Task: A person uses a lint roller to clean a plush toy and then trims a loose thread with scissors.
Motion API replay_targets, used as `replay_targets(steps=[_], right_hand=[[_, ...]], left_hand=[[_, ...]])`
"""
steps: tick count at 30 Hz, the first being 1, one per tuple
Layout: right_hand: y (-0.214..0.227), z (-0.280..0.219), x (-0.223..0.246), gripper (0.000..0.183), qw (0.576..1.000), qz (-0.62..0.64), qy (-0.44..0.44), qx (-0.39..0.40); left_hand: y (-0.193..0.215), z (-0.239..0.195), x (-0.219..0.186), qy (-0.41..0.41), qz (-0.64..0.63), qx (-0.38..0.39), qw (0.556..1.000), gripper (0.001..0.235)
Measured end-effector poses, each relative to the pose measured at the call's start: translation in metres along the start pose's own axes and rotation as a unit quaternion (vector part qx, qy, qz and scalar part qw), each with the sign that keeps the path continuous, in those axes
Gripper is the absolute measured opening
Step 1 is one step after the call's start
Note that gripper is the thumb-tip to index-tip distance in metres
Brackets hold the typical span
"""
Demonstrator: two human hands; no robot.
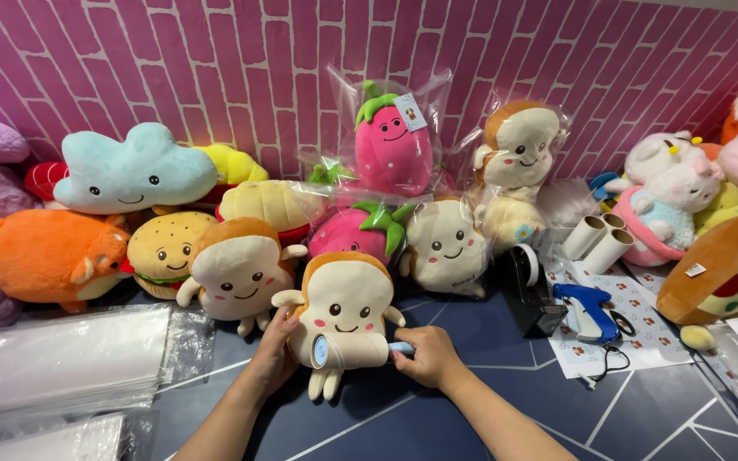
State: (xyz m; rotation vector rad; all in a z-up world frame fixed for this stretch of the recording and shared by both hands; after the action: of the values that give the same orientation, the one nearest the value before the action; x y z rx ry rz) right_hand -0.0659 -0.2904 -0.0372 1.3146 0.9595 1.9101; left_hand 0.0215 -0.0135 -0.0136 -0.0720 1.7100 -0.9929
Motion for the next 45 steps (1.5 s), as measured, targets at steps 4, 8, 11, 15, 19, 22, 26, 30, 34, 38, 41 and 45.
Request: replay_targets(steps=[4, 8, 11, 15, 19, 22, 26, 30, 34, 38, 41, 45], right_hand=[[0.007, -0.003, 0.007, 0.046, 1.0, 0.01, 0.006, -0.001], [0.008, -0.003, 0.009, 0.036, 1.0, 0.003, 0.026, 0.002], [0.008, -0.004, 0.008, 0.033, 0.999, -0.001, 0.038, 0.0], [0.016, -0.008, 0.013, 0.031, 0.992, 0.008, 0.117, -0.05], [0.039, -0.012, 0.015, 0.023, 0.979, 0.002, 0.149, -0.143], [0.053, -0.01, 0.019, 0.03, 0.963, 0.051, 0.121, -0.236], [0.049, -0.011, 0.012, 0.032, 0.975, 0.049, 0.04, -0.215], [0.034, -0.015, 0.024, 0.026, 0.994, 0.031, 0.057, -0.083], [0.025, -0.025, 0.053, 0.026, 0.999, -0.012, 0.044, -0.014], [0.044, -0.029, 0.073, 0.022, 0.992, -0.029, 0.124, -0.024], [0.064, -0.03, 0.078, 0.023, 0.983, 0.054, 0.159, -0.068], [0.077, -0.036, 0.062, 0.026, 0.981, 0.082, 0.073, -0.158]], left_hand=[[0.011, 0.006, -0.006, 0.021, 0.118, -0.056, 0.991, 0.053], [-0.018, 0.005, -0.032, 0.073, 0.29, -0.097, 0.949, 0.044], [-0.026, 0.011, -0.036, 0.08, 0.299, -0.137, 0.941, 0.052], [-0.013, 0.019, -0.011, -0.017, 0.184, -0.123, 0.975, 0.047], [-0.007, 0.016, 0.003, -0.073, 0.19, -0.129, 0.971, 0.051], [-0.019, 0.008, -0.007, -0.027, 0.139, -0.136, 0.981, 0.054], [-0.004, 0.014, 0.002, -0.03, 0.149, -0.11, 0.982, 0.054], [-0.004, 0.013, -0.005, -0.014, 0.191, -0.13, 0.973, 0.055], [-0.01, 0.008, -0.014, 0.04, 0.124, -0.2, 0.971, 0.058], [-0.014, 0.003, -0.014, 0.03, 0.124, -0.189, 0.974, 0.056], [-0.028, -0.011, -0.017, 0.035, 0.004, -0.195, 0.98, 0.058], [-0.037, -0.032, -0.017, 0.063, -0.025, -0.185, 0.98, 0.062]])
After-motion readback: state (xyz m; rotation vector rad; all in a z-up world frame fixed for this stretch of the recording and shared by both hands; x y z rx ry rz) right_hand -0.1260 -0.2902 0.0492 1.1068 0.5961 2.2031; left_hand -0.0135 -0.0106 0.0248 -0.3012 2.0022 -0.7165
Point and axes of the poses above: each hand's wrist, its own z-axis towards the middle knuckle, its own y-axis out of the back of the hand, x = y × z, the point moved 2 cm from there along z, towards the middle knuckle, and after that the axes turned 8 degrees about x, right-handed, at the moved point
